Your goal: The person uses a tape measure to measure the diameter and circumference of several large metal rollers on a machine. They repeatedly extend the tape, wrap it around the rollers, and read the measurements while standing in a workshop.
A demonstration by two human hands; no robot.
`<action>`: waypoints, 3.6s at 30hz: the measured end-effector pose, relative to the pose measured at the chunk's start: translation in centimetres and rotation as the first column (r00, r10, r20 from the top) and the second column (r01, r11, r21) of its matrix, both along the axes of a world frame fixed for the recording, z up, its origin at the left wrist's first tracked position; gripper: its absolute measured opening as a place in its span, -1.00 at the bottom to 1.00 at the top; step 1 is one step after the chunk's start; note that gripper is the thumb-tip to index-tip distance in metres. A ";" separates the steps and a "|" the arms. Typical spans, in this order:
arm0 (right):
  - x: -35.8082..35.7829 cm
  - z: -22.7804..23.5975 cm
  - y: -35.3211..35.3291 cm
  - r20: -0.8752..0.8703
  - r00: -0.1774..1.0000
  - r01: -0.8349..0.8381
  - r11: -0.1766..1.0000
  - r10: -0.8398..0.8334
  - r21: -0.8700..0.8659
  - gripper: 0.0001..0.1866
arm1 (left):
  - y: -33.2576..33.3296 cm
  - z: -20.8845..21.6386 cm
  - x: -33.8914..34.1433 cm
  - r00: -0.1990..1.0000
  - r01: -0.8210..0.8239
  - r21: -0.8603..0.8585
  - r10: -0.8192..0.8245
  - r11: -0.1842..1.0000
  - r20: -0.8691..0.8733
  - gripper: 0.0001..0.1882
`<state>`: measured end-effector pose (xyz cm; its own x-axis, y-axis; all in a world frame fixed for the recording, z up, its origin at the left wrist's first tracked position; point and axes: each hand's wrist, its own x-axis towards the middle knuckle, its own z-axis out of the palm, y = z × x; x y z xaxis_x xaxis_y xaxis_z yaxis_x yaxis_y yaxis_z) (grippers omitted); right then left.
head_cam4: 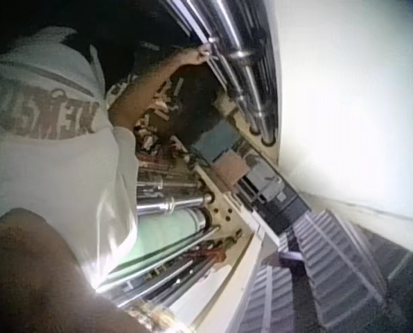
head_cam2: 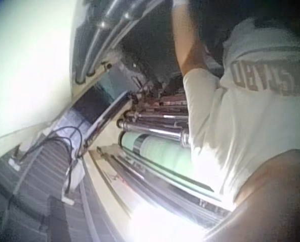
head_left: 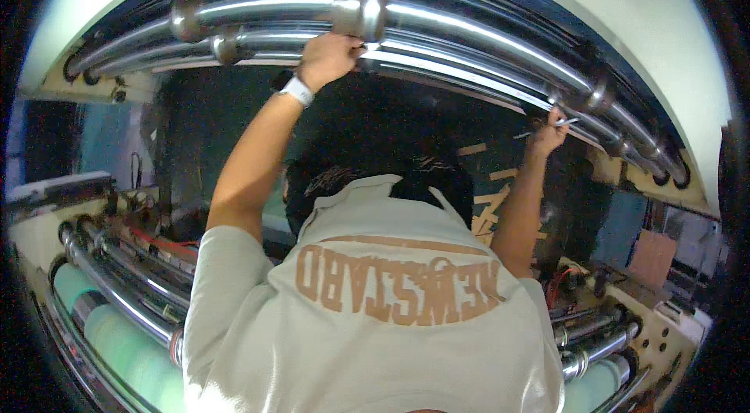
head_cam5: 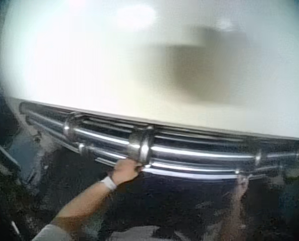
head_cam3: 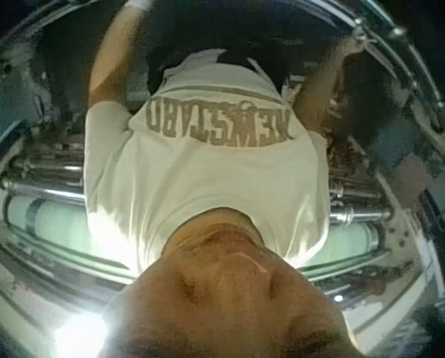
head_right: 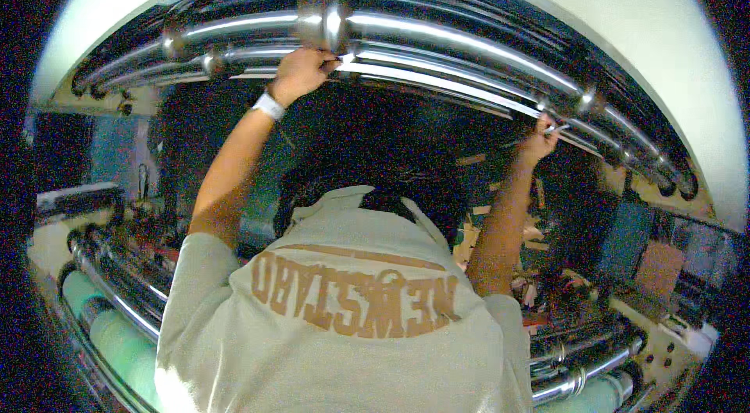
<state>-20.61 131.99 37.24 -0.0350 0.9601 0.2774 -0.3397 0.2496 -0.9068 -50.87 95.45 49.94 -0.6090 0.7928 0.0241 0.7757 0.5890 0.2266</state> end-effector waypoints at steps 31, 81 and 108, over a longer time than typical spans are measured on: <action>0.2 1.4 -6.1 0.023 0.998 -0.027 0.802 0.051 -0.596 -0.56 | -0.2 -0.1 0.2 0.999 -0.051 0.041 0.051 0.998 -0.006 -0.73; -0.6 1.6 -2.0 -0.094 0.989 -0.121 0.990 0.114 -0.069 -0.81 | -0.1 0.4 0.3 0.999 -0.031 -0.035 0.031 0.999 0.014 -0.78; -1.2 3.9 -3.7 0.036 0.998 -0.041 0.990 0.046 -0.138 -0.79 | -0.1 0.9 0.7 0.998 -0.024 -0.027 0.023 0.999 -0.050 -0.75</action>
